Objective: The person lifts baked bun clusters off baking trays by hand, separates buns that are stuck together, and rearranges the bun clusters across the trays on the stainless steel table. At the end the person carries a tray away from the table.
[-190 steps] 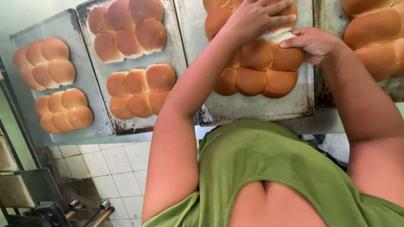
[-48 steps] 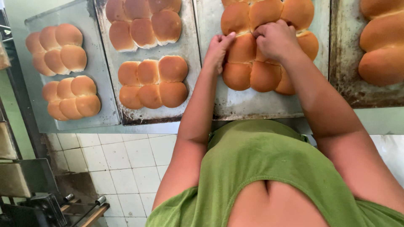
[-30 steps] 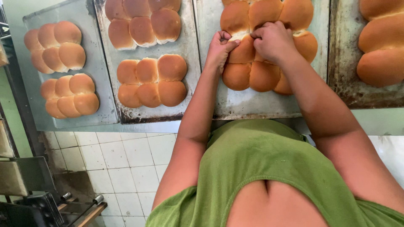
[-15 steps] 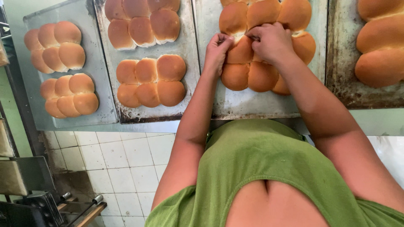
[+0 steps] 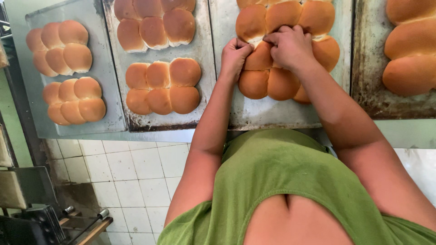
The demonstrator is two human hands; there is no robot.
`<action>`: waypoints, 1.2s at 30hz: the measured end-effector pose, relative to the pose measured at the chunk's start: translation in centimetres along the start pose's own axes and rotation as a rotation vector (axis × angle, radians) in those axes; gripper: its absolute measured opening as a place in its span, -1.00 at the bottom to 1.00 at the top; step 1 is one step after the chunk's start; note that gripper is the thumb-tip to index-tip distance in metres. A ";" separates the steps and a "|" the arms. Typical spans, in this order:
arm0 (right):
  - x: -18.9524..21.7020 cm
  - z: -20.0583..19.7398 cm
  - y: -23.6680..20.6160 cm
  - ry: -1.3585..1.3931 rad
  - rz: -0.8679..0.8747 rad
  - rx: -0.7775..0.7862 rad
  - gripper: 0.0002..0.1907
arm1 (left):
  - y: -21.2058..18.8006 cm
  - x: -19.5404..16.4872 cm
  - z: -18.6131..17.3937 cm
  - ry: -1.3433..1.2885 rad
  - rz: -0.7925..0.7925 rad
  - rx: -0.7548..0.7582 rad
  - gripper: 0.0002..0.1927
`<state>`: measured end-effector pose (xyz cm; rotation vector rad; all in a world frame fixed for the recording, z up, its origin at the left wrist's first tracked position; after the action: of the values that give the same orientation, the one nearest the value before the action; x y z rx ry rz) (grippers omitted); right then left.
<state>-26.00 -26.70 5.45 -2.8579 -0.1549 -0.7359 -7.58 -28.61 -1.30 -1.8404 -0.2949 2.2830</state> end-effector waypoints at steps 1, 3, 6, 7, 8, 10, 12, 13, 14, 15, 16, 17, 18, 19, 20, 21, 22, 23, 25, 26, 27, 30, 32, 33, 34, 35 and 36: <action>0.0 0.0 0.0 -0.013 0.003 0.011 -0.61 | 0.1 0.0 0.0 -0.005 0.008 0.004 -0.84; 0.0 0.1 0.1 -0.039 0.006 0.031 -0.63 | 0.1 0.0 -0.1 -0.018 0.009 0.040 -0.83; -0.2 0.3 0.2 -0.037 0.027 0.069 -0.63 | 0.3 0.0 -0.3 -0.013 -0.009 0.079 -0.83; -0.2 0.3 0.2 -0.029 0.016 0.064 -0.61 | 0.3 0.0 -0.3 -0.008 -0.019 0.090 -0.83; -0.2 0.3 0.2 -0.022 0.004 0.058 -0.59 | 0.3 0.0 -0.4 -0.022 -0.036 0.078 -0.84; -0.2 0.3 0.2 -0.023 -0.013 0.041 -0.56 | 0.3 0.1 -0.4 -0.051 -0.071 0.055 -0.86; -0.2 0.4 0.2 -0.042 -0.026 0.021 -0.55 | 0.2 0.2 -0.4 -0.019 -0.091 0.038 -0.89; -0.2 0.5 0.2 -0.043 -0.019 0.030 -0.56 | 0.2 0.2 -0.5 -0.003 -0.102 0.029 -0.91; -0.2 0.5 0.2 -0.044 -0.013 0.041 -0.57 | 0.2 0.2 -0.4 -0.012 -0.104 0.045 -0.91; -0.2 0.5 0.3 -0.045 -0.006 0.051 -0.58 | 0.1 0.1 -0.5 -0.021 -0.105 0.060 -0.92; -0.2 0.5 0.3 -0.044 0.005 0.065 -0.59 | 0.1 0.1 -0.5 -0.030 -0.105 0.077 -0.92; -0.2 0.5 0.4 -0.043 0.016 0.080 -0.60 | 0.1 0.0 -0.5 -0.037 -0.116 0.090 -0.92; -0.2 0.5 0.4 -0.042 0.027 0.095 -0.61 | 0.1 0.0 -0.6 -0.044 -0.128 0.102 -0.93; -0.2 0.4 0.4 -0.039 0.028 0.107 -0.60 | 0.2 0.0 -0.7 -0.051 -0.139 0.114 -0.93; -0.1 0.3 0.4 -0.035 0.028 0.119 -0.59 | 0.2 0.0 -0.9 -0.028 -0.164 0.115 -0.93; 0.0 0.2 0.4 -0.031 0.029 0.131 -0.58 | 0.2 0.0 -1.0 -0.004 -0.189 0.115 -0.92; 0.1 0.1 0.4 -0.033 0.024 0.128 -0.56 | 0.3 0.1 -1.1 0.019 -0.215 0.117 -0.92; 0.2 0.0 0.4 -0.035 0.020 0.126 -0.54 | 0.3 0.1 -1.2 0.015 -0.198 0.126 -0.91; 0.4 -0.1 0.3 -0.046 0.012 0.121 -0.51 | 0.4 0.0 -1.1 0.007 -0.170 0.145 -0.89; 0.5 -0.2 0.2 -0.056 0.006 0.116 -0.50 | 0.5 0.1 -1.1 0.003 -0.163 0.140 -0.88; 0.6 -0.2 0.2 -0.066 0.000 0.110 -0.49 | 0.5 0.2 -1.1 -0.001 -0.155 0.135 -0.86; 0.5 -0.1 0.2 -0.078 0.025 0.143 -0.50 | 0.4 0.4 -1.2 0.001 -0.160 0.121 -0.81; 0.5 -0.1 0.2 -0.075 0.030 0.146 -0.51 | 0.2 0.6 -1.2 0.023 -0.170 0.117 -0.80; 0.5 -0.1 0.2 -0.075 0.032 0.145 -0.51 | 0.2 0.6 -1.2 0.040 -0.173 0.120 -0.80; 0.5 0.0 0.2 -0.070 0.031 0.143 -0.51 | 0.2 0.5 -1.2 0.058 -0.175 0.123 -0.80; 0.6 0.0 0.2 -0.065 0.031 0.142 -0.51 | 0.2 0.5 -1.1 0.051 -0.173 0.137 -0.81; 0.6 0.1 0.2 -0.061 0.031 0.141 -0.51 | 0.2 0.4 -1.1 0.044 -0.170 0.152 -0.82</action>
<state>-25.38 -26.88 5.65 -2.7436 -0.1634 -0.6072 -6.62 -28.64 -1.94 -1.7189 -0.2525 2.0881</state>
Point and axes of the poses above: each hand's wrist, its own y-axis towards the middle knuckle, its own z-axis out of the palm, x = y × z, the point moved 4 cm from there along y, towards the middle knuckle, and after that the axes turned 2 degrees about -y, right-handed, at the moved point
